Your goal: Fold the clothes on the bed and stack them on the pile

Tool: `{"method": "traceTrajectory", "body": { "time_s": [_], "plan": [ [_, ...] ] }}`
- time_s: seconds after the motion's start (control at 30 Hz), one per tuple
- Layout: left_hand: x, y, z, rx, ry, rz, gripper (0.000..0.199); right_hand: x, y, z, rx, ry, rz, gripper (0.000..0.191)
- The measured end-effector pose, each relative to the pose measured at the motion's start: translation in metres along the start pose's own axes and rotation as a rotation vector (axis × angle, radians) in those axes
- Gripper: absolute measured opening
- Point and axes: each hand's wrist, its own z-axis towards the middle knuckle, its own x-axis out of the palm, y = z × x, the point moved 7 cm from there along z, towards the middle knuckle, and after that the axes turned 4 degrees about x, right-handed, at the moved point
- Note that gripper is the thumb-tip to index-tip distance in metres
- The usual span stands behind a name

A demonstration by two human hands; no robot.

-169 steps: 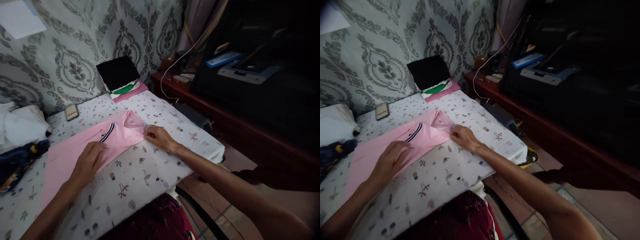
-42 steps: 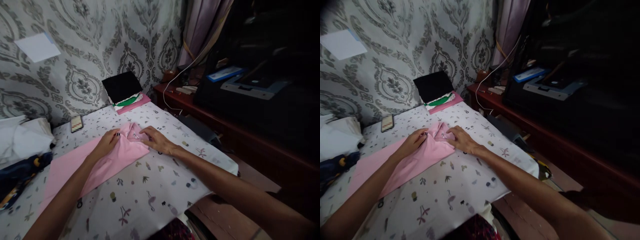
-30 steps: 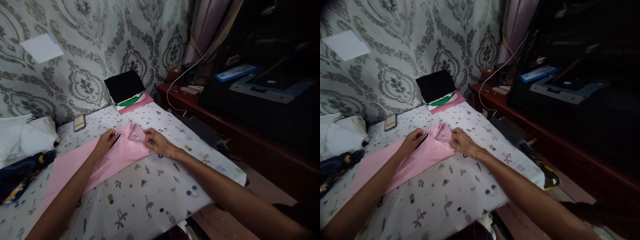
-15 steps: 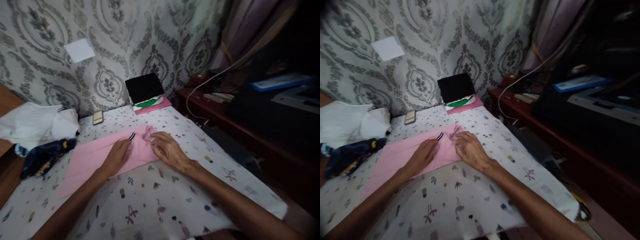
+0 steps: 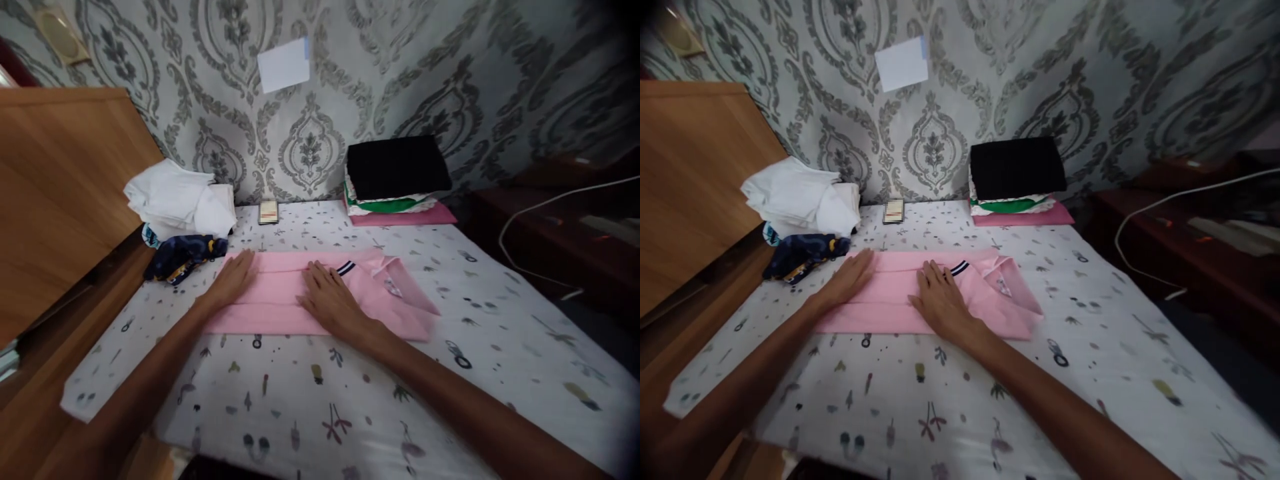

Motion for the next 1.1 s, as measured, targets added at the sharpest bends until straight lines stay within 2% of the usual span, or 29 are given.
{"method": "traceTrajectory", "body": {
  "time_s": [0.07, 0.13, 0.33, 0.5, 0.7, 0.87, 1.1],
  "plan": [
    [0.001, 0.029, -0.001, -0.064, -0.009, 0.027, 0.065, 0.011, -0.004, 0.001, 0.043, 0.027, -0.021, 0.054],
    [0.003, 0.045, -0.002, -0.083, -0.022, 0.042, 0.063, 0.017, -0.006, 0.000, 0.061, 0.048, -0.044, 0.057],
    [0.006, 0.064, -0.001, -0.057, -0.036, -0.024, 0.060, 0.019, -0.008, -0.001, 0.062, 0.045, -0.075, 0.057],
    [0.000, 0.084, 0.000, -0.055, -0.140, -0.153, 0.058, 0.021, -0.008, 0.000, 0.051, 0.041, -0.096, 0.057],
    [-0.004, 0.090, 0.002, -0.070, -0.257, -0.198, 0.054, 0.021, -0.008, -0.001, 0.055, 0.022, -0.094, 0.057],
    [-0.006, 0.090, 0.003, -0.045, -0.279, -0.194, 0.055, 0.020, -0.009, -0.001, 0.109, 0.024, -0.075, 0.056],
    [-0.011, 0.089, -0.004, -0.023, -0.317, -0.163, 0.055, 0.009, -0.004, -0.001, 0.170, 0.098, -0.036, 0.055]
  ]
}}
